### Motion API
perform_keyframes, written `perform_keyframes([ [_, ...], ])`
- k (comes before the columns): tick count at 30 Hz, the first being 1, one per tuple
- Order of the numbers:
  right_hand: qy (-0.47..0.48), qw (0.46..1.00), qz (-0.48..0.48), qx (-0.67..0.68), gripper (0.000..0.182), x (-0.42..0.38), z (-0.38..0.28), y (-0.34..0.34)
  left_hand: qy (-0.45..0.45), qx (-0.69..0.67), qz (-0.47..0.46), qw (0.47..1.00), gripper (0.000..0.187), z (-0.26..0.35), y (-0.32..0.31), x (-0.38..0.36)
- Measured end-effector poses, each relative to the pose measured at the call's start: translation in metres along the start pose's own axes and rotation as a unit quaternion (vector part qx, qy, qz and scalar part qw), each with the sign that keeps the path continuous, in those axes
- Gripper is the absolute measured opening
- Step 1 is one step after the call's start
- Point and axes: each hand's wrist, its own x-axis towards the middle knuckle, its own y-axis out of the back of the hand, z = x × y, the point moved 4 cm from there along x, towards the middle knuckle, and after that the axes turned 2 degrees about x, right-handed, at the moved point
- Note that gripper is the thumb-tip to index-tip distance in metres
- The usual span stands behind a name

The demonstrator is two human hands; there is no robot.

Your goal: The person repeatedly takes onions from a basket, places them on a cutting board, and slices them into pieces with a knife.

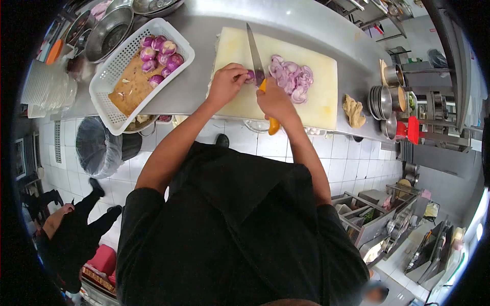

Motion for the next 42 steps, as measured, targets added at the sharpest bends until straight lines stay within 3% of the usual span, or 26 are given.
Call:
perform_keyframes([
  [2, -0.072, 0.994, -0.070, 0.053, 0.035, -0.022, -0.038, 0.031, -0.012, 0.013, 0.000, 1.000, 0.014, 0.004, 0.001, 0.001],
  [6, 0.129, 0.979, 0.121, -0.101, 0.037, 0.014, 0.021, -0.042, -0.015, -0.024, 0.010, 1.000, 0.013, -0.008, -0.004, 0.000],
  [9, -0.014, 0.998, -0.020, 0.053, 0.034, 0.002, -0.011, 0.004, -0.045, 0.009, 0.014, 0.999, 0.013, 0.004, 0.002, 0.000],
  [13, -0.079, 0.993, -0.076, 0.042, 0.030, -0.022, -0.050, 0.039, -0.017, 0.000, -0.001, 1.000, 0.014, -0.003, -0.003, 0.001],
  [16, 0.003, 1.000, -0.011, 0.016, 0.032, -0.013, -0.025, 0.005, -0.020, 0.012, 0.000, 1.000, 0.014, -0.006, 0.000, -0.002],
  [18, 0.005, 1.000, 0.022, 0.010, 0.033, 0.008, 0.010, -0.034, -0.011, 0.021, -0.003, 1.000, 0.014, -0.004, -0.002, 0.000],
  [27, -0.028, 0.999, 0.010, 0.019, 0.032, -0.005, 0.007, 0.007, 0.022, -0.061, -0.020, 0.998, 0.025, -0.011, -0.008, 0.000],
  [30, -0.061, 0.996, -0.002, 0.065, 0.033, -0.015, 0.003, 0.022, -0.211, 0.113, -0.015, 0.971, 0.031, 0.017, -0.003, 0.007],
  [33, -0.053, 0.996, 0.014, 0.074, 0.034, -0.020, 0.013, 0.020, -0.192, 0.154, -0.131, 0.960, 0.027, 0.004, -0.006, 0.019],
  [36, 0.005, 0.997, 0.052, 0.065, 0.035, -0.015, 0.030, 0.008, 0.020, 0.269, -0.174, 0.947, 0.019, 0.018, 0.012, 0.034],
  [41, 0.049, 0.994, 0.037, 0.094, 0.036, -0.024, 0.026, -0.012, 0.168, 0.123, -0.085, 0.974, 0.021, 0.007, 0.016, 0.027],
  [42, 0.020, 0.996, 0.023, 0.089, 0.034, -0.028, 0.020, -0.010, 0.198, 0.074, -0.066, 0.975, 0.023, 0.005, 0.014, 0.023],
])
